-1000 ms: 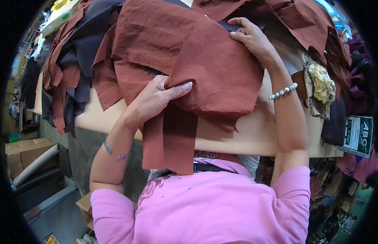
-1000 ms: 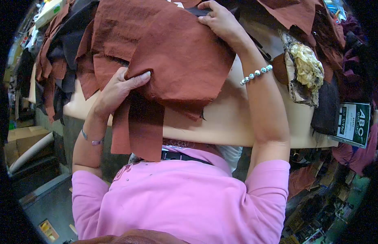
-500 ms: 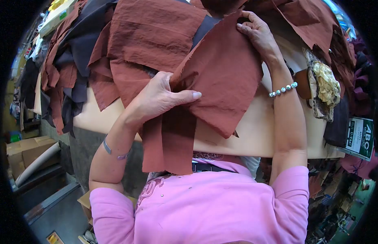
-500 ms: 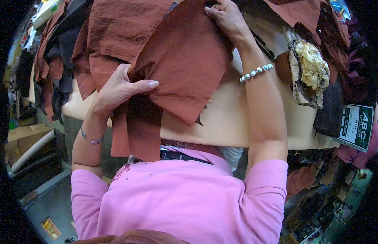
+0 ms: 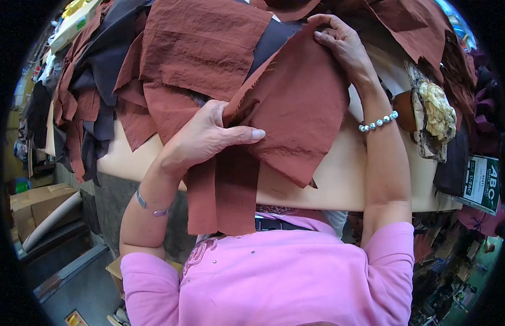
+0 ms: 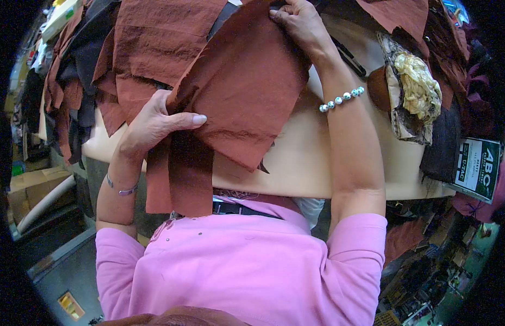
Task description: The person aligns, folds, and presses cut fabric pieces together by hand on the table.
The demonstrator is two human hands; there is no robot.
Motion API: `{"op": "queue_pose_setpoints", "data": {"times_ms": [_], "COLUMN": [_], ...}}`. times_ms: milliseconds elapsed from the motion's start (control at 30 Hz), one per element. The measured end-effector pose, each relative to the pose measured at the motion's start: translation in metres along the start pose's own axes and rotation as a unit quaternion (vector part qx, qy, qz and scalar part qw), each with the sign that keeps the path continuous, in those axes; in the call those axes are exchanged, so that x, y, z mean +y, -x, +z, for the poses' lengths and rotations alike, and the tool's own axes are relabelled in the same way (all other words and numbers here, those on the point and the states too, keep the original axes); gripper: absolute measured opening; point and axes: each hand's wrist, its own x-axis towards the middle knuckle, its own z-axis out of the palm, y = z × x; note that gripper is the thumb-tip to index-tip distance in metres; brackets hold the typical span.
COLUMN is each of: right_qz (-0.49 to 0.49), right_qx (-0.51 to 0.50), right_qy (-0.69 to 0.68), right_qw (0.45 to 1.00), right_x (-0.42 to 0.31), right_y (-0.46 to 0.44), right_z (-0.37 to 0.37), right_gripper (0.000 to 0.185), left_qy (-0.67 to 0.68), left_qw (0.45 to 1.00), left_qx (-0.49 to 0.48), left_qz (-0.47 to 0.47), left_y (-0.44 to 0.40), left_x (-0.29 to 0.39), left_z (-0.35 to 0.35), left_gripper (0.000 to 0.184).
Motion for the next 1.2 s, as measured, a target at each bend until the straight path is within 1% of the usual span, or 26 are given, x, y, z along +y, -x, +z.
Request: {"op": "queue_pose_setpoints", "data": {"times_ms": [67,167,200,233,267,333,367,433,467,500,533,567,633,667,700,733,767,800,867,933,967,1000,1033,1100,1167,1200], "right_qz": [0.018,-0.013,-0.006,-0.009,-0.012,-0.042,-0.064,-0.137,-0.226,-0.283,-0.274,-0.287,-0.281,-0.267,-0.347,-0.277,-0.319,-0.342,-0.396,-0.362,-0.343,-0.340,-0.285,-0.189,-0.109,-0.073], "right_qx": [-0.014,-0.038,-0.004,0.029,0.061,0.138,0.184,0.211,0.254,0.253,0.209,0.073,-0.149,-0.230,-0.209,-0.260,-0.229,-0.226,-0.202,-0.164,-0.142,-0.147,-0.179,-0.208,-0.109,-0.040], "right_qy": [-0.024,0.041,0.115,0.167,0.217,0.323,0.376,0.400,0.463,0.480,0.434,0.337,0.304,0.374,0.408,0.483,0.530,0.489,0.412,0.392,0.382,0.352,0.268,0.100,-0.089,-0.160], "right_qw": [0.999,0.998,0.993,0.986,0.974,0.936,0.906,0.881,0.818,0.791,0.833,0.894,0.898,0.858,0.818,0.789,0.752,0.770,0.796,0.830,0.847,0.860,0.903,0.954,0.984,0.984], "right_x": [0.004,0.017,0.007,0.002,-0.001,-0.008,-0.010,0.001,-0.017,-0.043,-0.071,-0.077,-0.102,-0.120,-0.102,-0.103,-0.097,-0.097,-0.110,-0.134,-0.139,-0.136,-0.136,-0.137,-0.128,-0.117], "right_y": [0.001,-0.010,-0.005,-0.001,0.001,0.006,0.009,0.008,0.011,0.019,0.031,0.040,0.061,0.072,0.081,0.088,0.091,0.093,0.095,0.098,0.100,0.101,0.104,0.110,0.094,0.083], "right_z": [0.000,0.000,0.000,0.000,-0.004,-0.013,-0.019,-0.042,-0.028,-0.014,0.004,0.014,0.046,0.068,0.085,0.092,0.096,0.098,0.094,0.080,0.074,0.069,0.066,0.061,0.054,0.048], "right_gripper": [0.025,0.023,0.027,0.029,0.031,0.038,0.043,0.049,0.054,0.055,0.056,0.059,0.067,0.072,0.073,0.065,0.056,0.055,0.055,0.063,0.067,0.081,0.082,0.079,0.071,0.068], "left_qy": [0.013,-0.010,-0.120,-0.228,-0.433,-0.440,-0.405,-0.430,-0.430,-0.515,-0.492,-0.465,-0.401,-0.366,-0.433,-0.496,-0.556,-0.556,-0.305,-0.079,-0.072,-0.017,0.039,-0.180,-0.360,-0.370], "left_qw": [1.000,0.998,0.991,0.969,0.879,0.859,0.840,0.795,0.784,0.720,0.752,0.777,0.821,0.836,0.800,0.757,0.707,0.710,0.865,0.929,0.909,0.915,0.918,0.861,0.761,0.742], "left_qx": [-0.002,-0.052,-0.022,0.010,0.082,0.138,0.183,0.255,0.330,0.384,0.402,0.415,0.405,0.397,0.411,0.424,0.436,0.427,0.370,0.314,0.347,0.327,0.308,0.349,0.390,0.405], "left_qz": [0.022,0.025,0.061,0.093,0.182,0.220,0.310,0.343,0.303,0.262,0.175,0.088,-0.039,-0.102,-0.057,-0.010,0.035,0.067,0.149,0.179,0.221,0.235,0.249,0.323,0.373,0.386], "left_y": [0.003,-0.004,-0.003,-0.001,0.001,0.012,0.017,0.033,0.043,0.053,0.065,0.073,0.077,0.079,0.077,0.072,0.067,0.062,0.049,0.052,0.060,0.070,0.077,0.078,0.061,0.045], "left_x": [0.001,-0.008,-0.006,-0.001,-0.007,0.001,-0.004,0.005,0.003,-0.001,-0.007,-0.010,-0.008,-0.007,-0.010,-0.018,-0.024,-0.024,-0.044,-0.038,-0.024,-0.007,0.012,0.063,0.100,0.112], "left_z": [0.002,0.000,0.003,0.010,0.014,0.014,0.010,-0.014,-0.026,-0.041,-0.052,-0.058,-0.050,-0.045,-0.041,-0.038,-0.036,-0.036,-0.050,-0.060,-0.063,-0.066,-0.066,-0.057,-0.050,-0.049], "left_gripper": [0.024,0.025,0.028,0.030,0.035,0.036,0.036,0.038,0.038,0.040,0.044,0.049,0.057,0.061,0.063,0.066,0.068,0.057,0.044,0.023,0.025,0.025,0.025,0.023,0.025,0.026]}}
